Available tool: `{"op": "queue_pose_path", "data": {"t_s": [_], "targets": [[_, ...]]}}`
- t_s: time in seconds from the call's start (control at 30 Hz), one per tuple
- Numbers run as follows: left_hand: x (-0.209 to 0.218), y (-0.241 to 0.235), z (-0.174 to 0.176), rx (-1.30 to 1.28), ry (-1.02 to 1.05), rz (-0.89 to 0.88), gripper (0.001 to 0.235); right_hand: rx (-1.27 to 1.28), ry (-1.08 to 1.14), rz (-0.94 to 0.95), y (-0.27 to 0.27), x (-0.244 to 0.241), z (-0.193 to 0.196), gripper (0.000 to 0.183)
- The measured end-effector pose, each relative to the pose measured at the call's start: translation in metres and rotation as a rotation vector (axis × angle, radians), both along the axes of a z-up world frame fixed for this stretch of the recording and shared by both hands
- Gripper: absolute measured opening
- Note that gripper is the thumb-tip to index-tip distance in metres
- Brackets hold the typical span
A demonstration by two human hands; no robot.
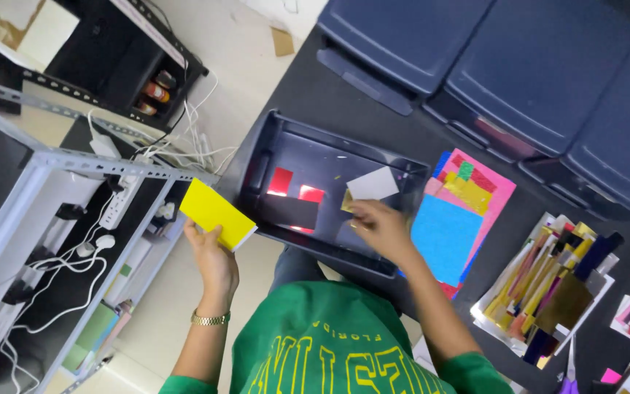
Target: The person sorts small colored paper pieces from a black plastic tray into piles on a table. They pick up individual sheets, separate them by color, and place them into growing stacks. The person handles white, gold, green, blue, yellow, red, and purple papers throughout the clip.
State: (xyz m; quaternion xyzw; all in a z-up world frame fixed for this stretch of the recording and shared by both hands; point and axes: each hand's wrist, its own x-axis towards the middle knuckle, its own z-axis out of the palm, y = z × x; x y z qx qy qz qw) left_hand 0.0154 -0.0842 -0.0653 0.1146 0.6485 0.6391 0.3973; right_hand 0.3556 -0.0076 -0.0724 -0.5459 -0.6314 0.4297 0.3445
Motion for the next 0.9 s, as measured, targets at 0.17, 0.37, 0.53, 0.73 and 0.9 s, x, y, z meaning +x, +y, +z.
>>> {"op": "queue_pose_path", "data": {"t_s": [0.17, 0.37, 0.53, 0.73, 0.9], "targets": [[-0.05, 0.006, -0.01, -0.01, -0.074, -0.037, 0.046, -0.203, -0.755, 0.57, 0.039, -0.138, -0.031, 0.076], [-0.092, 0.017, -0.022, 0.003, -0.094, -0.123, 0.046, -0.192, -0.567, 0.462, 0.043, -0.145, -0.051, 0.025], [-0.085, 0.042, -0.025, 0.011, -0.101, -0.292, 0.045, -0.375, -0.108, 0.028, 0.031, -0.123, -0.04, 0.022], [-0.024, 0.06, -0.022, 0.087, -0.214, -0.503, 0.041, -0.139, 0.279, -0.365, -0.002, -0.178, 0.001, 0.024], [0.015, 0.052, -0.002, 0.051, -0.272, -0.466, 0.05, 0.05, -0.001, -0.304, -0.014, -0.216, 0.041, 0.029]]}}
